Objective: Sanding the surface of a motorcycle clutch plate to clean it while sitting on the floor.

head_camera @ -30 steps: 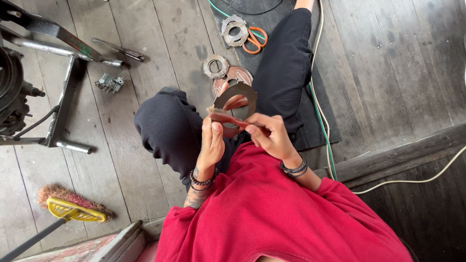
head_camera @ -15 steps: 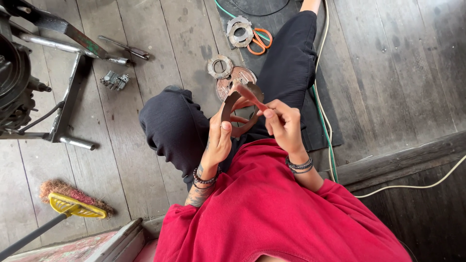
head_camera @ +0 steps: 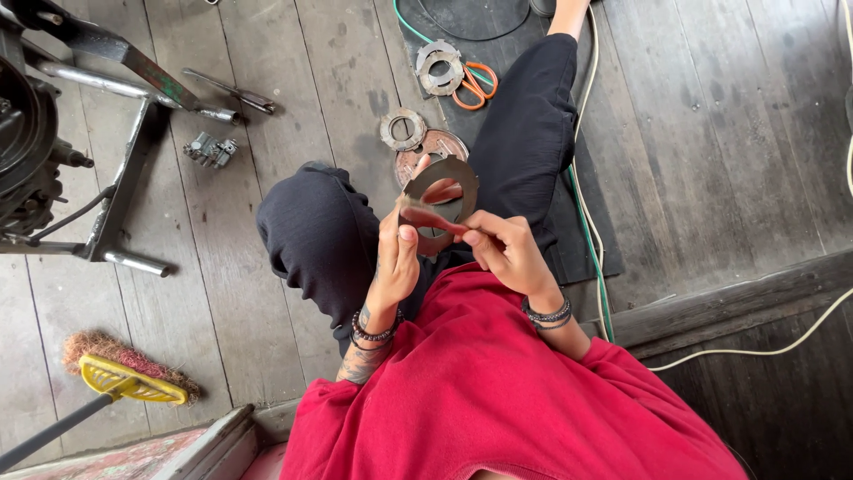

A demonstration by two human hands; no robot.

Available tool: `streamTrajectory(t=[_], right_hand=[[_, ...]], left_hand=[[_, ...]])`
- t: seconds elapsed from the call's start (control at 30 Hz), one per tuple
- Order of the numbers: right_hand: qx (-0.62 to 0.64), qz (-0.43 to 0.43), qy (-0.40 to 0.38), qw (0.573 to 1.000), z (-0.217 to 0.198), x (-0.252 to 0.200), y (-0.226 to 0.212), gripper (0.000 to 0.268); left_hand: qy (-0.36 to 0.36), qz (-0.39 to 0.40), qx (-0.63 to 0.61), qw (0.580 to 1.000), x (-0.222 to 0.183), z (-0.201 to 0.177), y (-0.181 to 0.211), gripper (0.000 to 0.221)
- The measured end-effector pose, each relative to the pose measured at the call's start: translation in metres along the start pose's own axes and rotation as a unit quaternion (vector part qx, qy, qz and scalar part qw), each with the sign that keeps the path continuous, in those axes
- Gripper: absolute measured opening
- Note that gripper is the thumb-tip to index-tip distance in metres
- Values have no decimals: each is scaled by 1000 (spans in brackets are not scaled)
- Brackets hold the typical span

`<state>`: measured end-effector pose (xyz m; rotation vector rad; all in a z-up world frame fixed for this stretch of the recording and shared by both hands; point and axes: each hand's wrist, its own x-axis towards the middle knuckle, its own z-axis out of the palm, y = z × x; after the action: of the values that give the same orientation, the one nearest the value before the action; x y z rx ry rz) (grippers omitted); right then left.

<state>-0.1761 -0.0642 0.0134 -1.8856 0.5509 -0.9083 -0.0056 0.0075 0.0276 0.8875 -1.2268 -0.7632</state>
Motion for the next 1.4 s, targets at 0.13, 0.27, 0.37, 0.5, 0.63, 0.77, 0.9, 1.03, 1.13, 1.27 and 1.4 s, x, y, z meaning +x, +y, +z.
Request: streamTrajectory(t=[0.13, 0.27, 0.37, 0.5, 0.63, 0.77, 0.9, 1.03, 1.13, 1.27, 1.4], right_hand=[[-81, -13, -7, 997, -31, 5, -3, 25], [-209, -58, 50, 975, -63, 6, -5, 32], [-234, -61, 106, 964, -72, 5, 1, 44], [-238, -107, 141, 955, -58, 5, 12, 57], [-233, -109, 162, 953, -62, 4, 11, 58], [-229, -121, 177, 950, -59, 7, 8, 55], [-219, -122, 167, 954, -34, 7, 14, 58], [-200, -114, 179, 957, -60, 4, 21, 55], [-219, -102, 221, 945, -64, 4, 20, 57], [-162, -59, 216, 961, -39, 3, 20, 50], [-101, -33, 243, 964, -30, 2, 22, 33]], left_hand=[[11, 2, 17, 1000, 6, 5, -4, 66], [-49, 32, 49, 997, 1, 2, -13, 64], [-76, 31, 45, 996, 2, 2, -16, 63], [-100, 19, 31, 994, 3, 1, -18, 67], [-110, 11, 36, 993, 6, 2, -19, 71], [-111, 16, 47, 993, 5, 4, -24, 69], [-107, 22, 52, 993, 11, 11, -15, 67], [-98, 15, 33, 995, 6, 7, -22, 70], [-103, 6, 18, 994, 12, 8, -19, 73], [-106, 11, 6, 994, 15, 9, -20, 71], [-161, -59, -108, 979, 7, 9, -32, 79]])
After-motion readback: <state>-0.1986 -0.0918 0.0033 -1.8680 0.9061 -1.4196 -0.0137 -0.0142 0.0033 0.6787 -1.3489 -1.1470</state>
